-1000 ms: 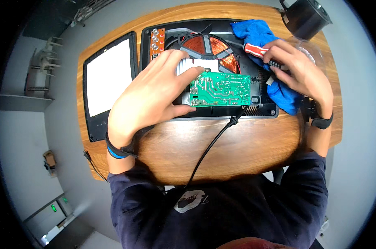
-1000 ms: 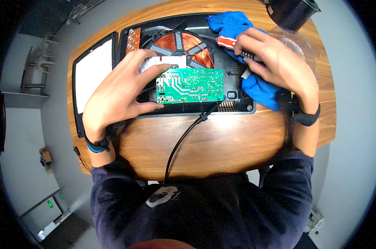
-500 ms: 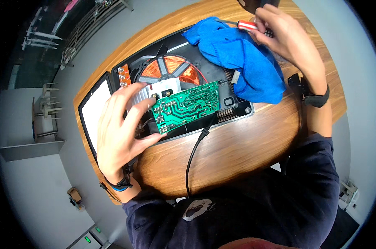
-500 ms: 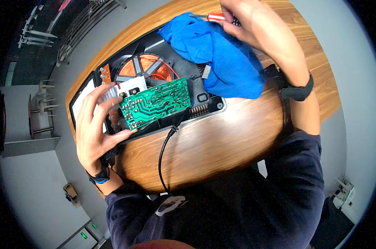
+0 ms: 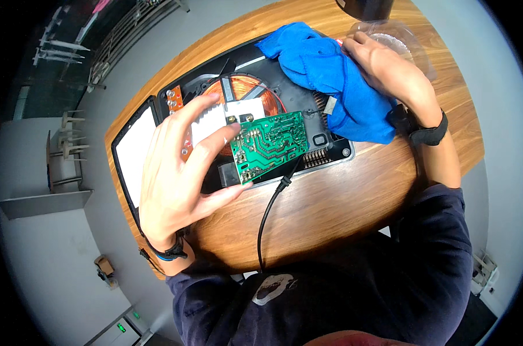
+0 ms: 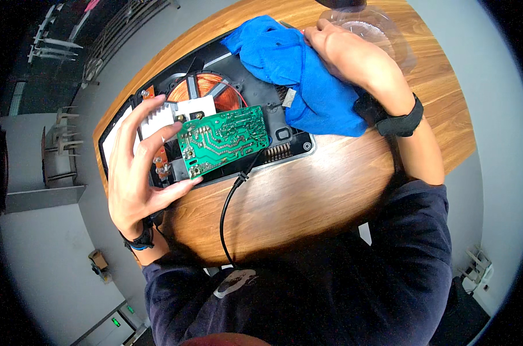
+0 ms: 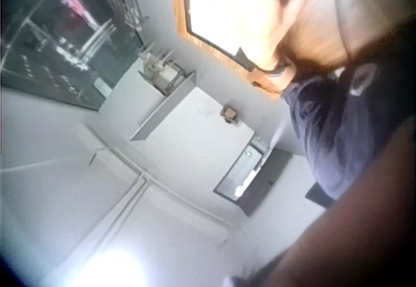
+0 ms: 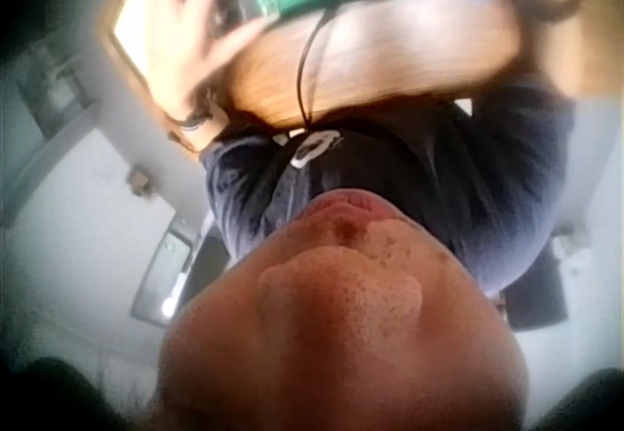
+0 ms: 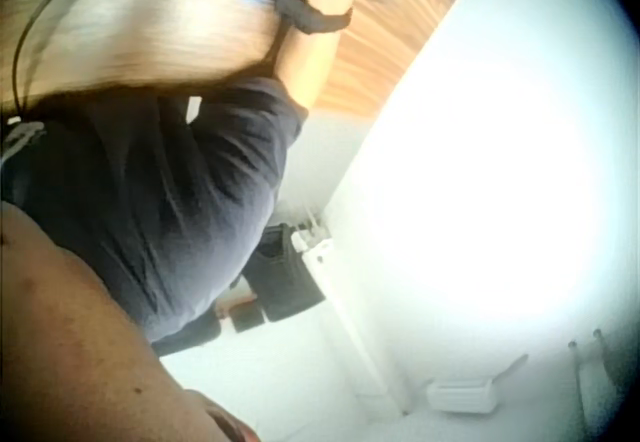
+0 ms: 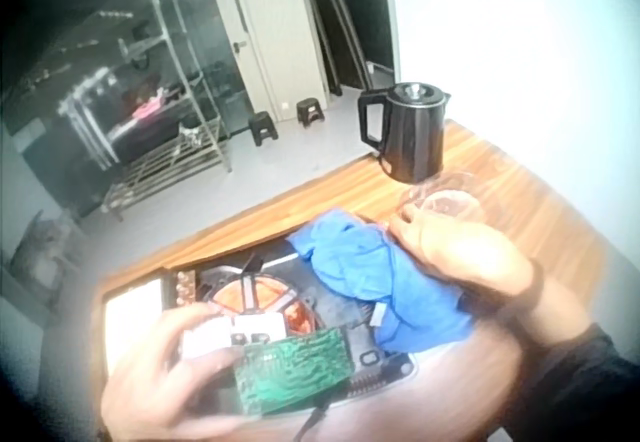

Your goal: The person applies thermal paste to a heatsink and secures it onto a green circuit board using a screwdriver. They then reposition the board and connect wires to a fan assembly inside the device housing.

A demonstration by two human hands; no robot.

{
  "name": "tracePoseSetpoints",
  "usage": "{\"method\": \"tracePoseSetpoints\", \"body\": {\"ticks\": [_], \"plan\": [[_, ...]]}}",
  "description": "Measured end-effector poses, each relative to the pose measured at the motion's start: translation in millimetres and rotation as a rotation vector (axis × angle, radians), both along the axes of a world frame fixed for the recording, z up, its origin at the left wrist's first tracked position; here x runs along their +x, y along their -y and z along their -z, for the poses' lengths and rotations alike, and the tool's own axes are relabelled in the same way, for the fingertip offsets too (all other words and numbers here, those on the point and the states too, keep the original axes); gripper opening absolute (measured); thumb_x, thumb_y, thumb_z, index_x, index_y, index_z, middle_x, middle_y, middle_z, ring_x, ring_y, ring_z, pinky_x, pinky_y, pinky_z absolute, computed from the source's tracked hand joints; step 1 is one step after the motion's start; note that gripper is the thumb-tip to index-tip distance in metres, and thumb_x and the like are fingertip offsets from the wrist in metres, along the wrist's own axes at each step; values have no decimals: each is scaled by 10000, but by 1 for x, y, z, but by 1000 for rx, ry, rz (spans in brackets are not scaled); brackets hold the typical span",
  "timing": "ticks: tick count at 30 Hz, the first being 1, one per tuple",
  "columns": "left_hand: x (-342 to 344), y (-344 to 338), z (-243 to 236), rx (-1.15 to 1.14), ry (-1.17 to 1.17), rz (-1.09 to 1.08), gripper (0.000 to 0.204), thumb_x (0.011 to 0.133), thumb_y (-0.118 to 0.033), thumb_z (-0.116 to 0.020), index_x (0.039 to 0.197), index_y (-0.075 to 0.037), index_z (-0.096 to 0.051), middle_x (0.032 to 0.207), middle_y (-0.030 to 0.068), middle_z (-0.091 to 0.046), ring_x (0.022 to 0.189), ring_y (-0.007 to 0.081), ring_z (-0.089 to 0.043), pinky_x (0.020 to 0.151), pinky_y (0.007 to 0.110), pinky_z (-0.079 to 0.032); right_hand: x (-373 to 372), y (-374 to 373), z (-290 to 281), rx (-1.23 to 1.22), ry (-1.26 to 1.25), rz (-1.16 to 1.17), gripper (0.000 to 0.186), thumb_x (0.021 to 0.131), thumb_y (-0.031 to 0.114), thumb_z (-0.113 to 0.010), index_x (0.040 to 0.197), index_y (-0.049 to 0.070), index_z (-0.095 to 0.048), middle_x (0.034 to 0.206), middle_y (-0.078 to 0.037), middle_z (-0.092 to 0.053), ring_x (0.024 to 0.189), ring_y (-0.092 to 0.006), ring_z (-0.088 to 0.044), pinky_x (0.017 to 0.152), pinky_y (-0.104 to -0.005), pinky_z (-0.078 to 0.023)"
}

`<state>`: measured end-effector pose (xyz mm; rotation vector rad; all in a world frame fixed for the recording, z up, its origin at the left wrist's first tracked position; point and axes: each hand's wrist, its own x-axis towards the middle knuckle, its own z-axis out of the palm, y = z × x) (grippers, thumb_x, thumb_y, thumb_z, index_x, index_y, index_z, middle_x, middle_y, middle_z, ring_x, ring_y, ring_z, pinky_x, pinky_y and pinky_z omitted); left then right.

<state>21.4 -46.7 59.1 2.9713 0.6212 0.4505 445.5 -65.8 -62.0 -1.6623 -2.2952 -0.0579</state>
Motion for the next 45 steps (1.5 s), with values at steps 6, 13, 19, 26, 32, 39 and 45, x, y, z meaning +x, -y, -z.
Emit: {"method": "tracePoseSetpoints", "body": {"ticks": [6, 13, 19, 26, 32, 39, 45], "plan": [[13, -7, -5, -11, 26, 32, 787, 723, -464, -989, 1342, -56, -726, 1537, 261, -619, 1349, 476, -657, 1100, 561, -546, 10, -13, 15, 34, 53, -151, 452, 1026, -17, -611, 1477, -39, -618, 1499, -237, -633, 1320, -432, -667, 1113, -437, -571], [16, -17, -4, -34, -53, -32, 783, 720, -464, -974, 1332, -42, -731, 1492, 201, -661, 1319, 448, -675, 1089, 533, -558, 0, -2, -3, -48, 123, -48, 483, 1039, -1, -614, 1522, -7, -614, 1557, -239, -617, 1378, -438, -635, 1149, -436, -554], [13, -31, 7, -50, -32, -78, 714, 802, -507, -920, 1305, -44, -718, 1364, 140, -686, 1120, 384, -721, 928, 464, -597, -52, 5, -56, 97, -133, -239, 346, 1080, 154, -675, 1389, 2, -644, 1308, -228, -695, 1218, -445, -682, 1024, -479, -578], [12, -42, 27, -81, 62, -102, 627, 876, -501, -881, 1220, -8, -704, 1214, 155, -714, 959, 406, -754, 817, 446, -619, -94, 36, -56, -245, -269, -480, 786, 920, 252, -855, 1588, 3, -522, 1433, -215, -668, 1326, -425, -648, 1104, -488, -545], [11, -36, 19, -176, -67, -193, 643, 899, -474, -857, 1323, -23, -683, 1321, 144, -698, 1091, 383, -756, 891, 435, -615, -111, 37, -56, -438, -171, -384, 856, 935, 277, -852, 1640, 4, -451, 1344, -252, -690, 1278, -434, -664, 1050, -499, -553], [9, -30, 20, -217, 70, -116, 736, 858, -346, -936, 1455, -36, -637, 1461, 125, -656, 1028, 334, -778, 869, 384, -632, -116, 28, -61, -478, -172, -320, 747, 909, 122, -832, 1571, 30, -498, 1107, -257, -743, 1034, -443, -741, 901, -517, -587], [3, -37, 27, -245, 230, 29, 774, 863, -27, -902, 1564, -85, -582, 1605, 159, -565, 1217, 293, -737, 939, 368, -629, -124, 24, -75, -512, -243, -297, 887, 884, 132, -858, 1657, 75, -426, 1170, -281, -749, 1074, -471, -746, 904, -505, -595]]}}
